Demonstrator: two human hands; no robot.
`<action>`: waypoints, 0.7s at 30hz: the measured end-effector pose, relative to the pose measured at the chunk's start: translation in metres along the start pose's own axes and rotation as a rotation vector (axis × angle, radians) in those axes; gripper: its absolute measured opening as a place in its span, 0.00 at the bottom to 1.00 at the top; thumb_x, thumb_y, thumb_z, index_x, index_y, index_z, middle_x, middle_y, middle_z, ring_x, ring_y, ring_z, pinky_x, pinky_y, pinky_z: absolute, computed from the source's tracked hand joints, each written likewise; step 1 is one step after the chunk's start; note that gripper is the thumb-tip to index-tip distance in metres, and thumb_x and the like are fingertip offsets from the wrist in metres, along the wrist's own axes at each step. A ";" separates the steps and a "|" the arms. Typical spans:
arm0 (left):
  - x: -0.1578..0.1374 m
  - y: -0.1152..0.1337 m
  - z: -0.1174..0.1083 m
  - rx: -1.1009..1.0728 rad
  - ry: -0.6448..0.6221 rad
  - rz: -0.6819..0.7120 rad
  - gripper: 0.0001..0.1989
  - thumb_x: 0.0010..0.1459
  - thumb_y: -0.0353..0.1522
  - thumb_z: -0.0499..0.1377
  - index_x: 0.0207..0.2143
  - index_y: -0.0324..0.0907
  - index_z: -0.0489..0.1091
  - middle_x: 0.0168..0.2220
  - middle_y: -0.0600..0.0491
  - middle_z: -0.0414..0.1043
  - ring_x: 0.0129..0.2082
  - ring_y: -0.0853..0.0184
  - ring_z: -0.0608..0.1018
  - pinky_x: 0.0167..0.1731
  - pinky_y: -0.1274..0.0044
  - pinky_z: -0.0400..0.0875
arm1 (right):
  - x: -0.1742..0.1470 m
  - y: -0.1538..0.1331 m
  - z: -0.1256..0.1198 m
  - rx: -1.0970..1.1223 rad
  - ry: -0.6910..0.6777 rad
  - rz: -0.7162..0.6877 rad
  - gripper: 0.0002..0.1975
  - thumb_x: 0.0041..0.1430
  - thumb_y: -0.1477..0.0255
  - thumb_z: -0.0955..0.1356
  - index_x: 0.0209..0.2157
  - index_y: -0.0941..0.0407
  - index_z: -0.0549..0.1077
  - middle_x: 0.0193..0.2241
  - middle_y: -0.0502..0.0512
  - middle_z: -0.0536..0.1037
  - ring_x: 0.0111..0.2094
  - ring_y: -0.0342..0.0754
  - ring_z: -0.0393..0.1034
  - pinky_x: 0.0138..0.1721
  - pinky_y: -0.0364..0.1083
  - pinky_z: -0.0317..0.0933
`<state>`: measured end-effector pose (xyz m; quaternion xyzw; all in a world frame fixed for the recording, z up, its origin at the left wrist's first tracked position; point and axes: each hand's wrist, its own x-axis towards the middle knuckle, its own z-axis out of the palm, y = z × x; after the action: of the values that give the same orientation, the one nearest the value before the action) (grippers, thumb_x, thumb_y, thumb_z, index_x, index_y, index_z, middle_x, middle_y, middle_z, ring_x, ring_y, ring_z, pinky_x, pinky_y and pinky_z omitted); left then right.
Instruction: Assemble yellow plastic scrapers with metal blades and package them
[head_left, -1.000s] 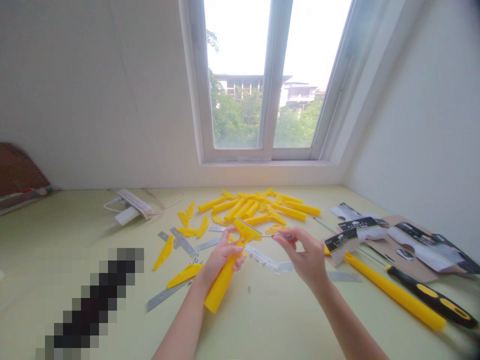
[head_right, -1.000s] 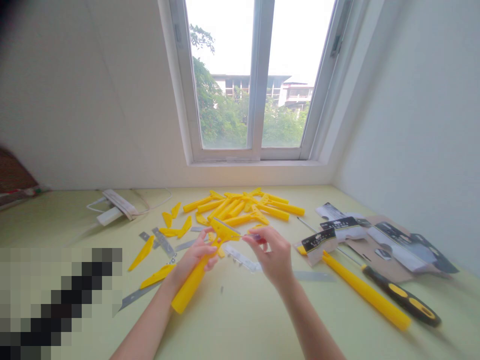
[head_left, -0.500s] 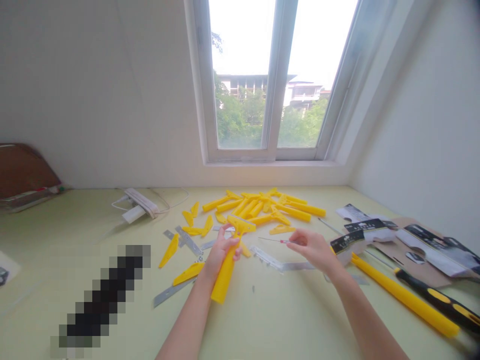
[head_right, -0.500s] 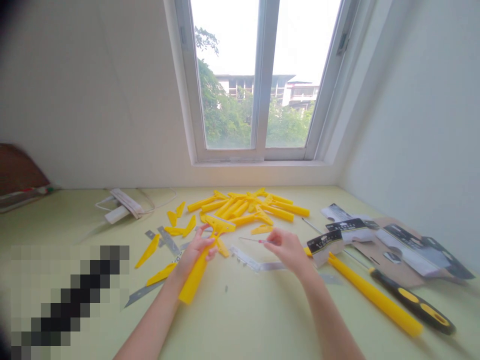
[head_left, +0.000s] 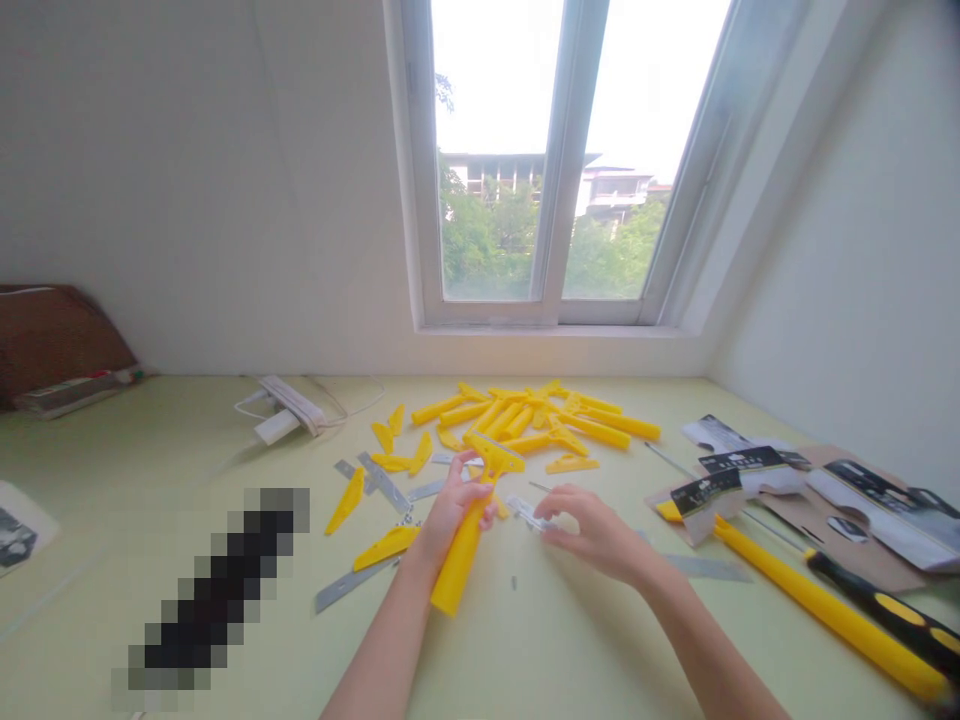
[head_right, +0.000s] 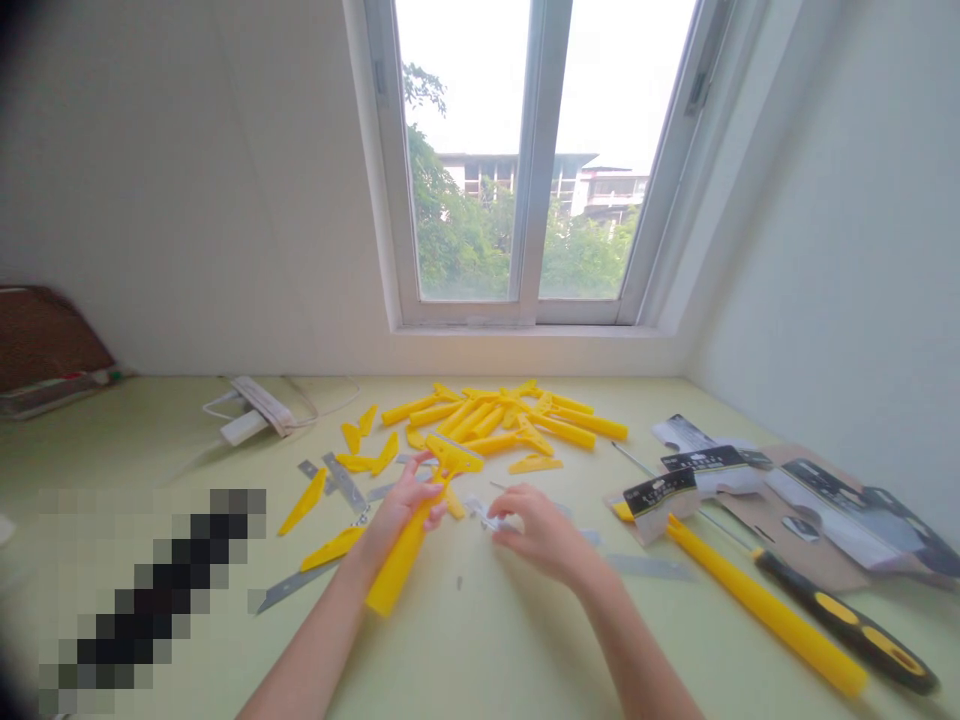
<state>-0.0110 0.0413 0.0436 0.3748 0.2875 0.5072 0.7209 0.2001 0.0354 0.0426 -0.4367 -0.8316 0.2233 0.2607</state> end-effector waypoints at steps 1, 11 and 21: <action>0.000 0.000 0.000 0.000 -0.006 -0.003 0.27 0.45 0.26 0.58 0.47 0.47 0.51 0.32 0.56 0.66 0.16 0.78 0.68 0.16 0.85 0.56 | 0.001 -0.001 0.003 -0.007 -0.004 -0.002 0.06 0.50 0.75 0.66 0.31 0.54 0.74 0.31 0.52 0.74 0.35 0.48 0.68 0.39 0.46 0.60; -0.001 -0.003 0.001 0.017 -0.065 -0.043 0.25 0.46 0.26 0.56 0.47 0.46 0.52 0.31 0.55 0.66 0.17 0.77 0.67 0.16 0.85 0.56 | 0.005 0.003 0.014 -0.100 -0.042 0.003 0.10 0.48 0.81 0.62 0.24 0.55 0.72 0.27 0.51 0.72 0.28 0.44 0.66 0.31 0.41 0.58; -0.003 -0.002 0.005 0.007 -0.083 -0.065 0.26 0.45 0.27 0.57 0.47 0.48 0.53 0.32 0.56 0.66 0.17 0.78 0.67 0.16 0.85 0.56 | 0.004 -0.014 0.018 -0.346 -0.040 0.008 0.10 0.46 0.84 0.61 0.24 0.56 0.69 0.26 0.51 0.71 0.28 0.44 0.65 0.29 0.41 0.54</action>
<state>-0.0068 0.0370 0.0452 0.3884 0.2709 0.4667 0.7469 0.1782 0.0292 0.0381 -0.4738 -0.8608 0.0865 0.1642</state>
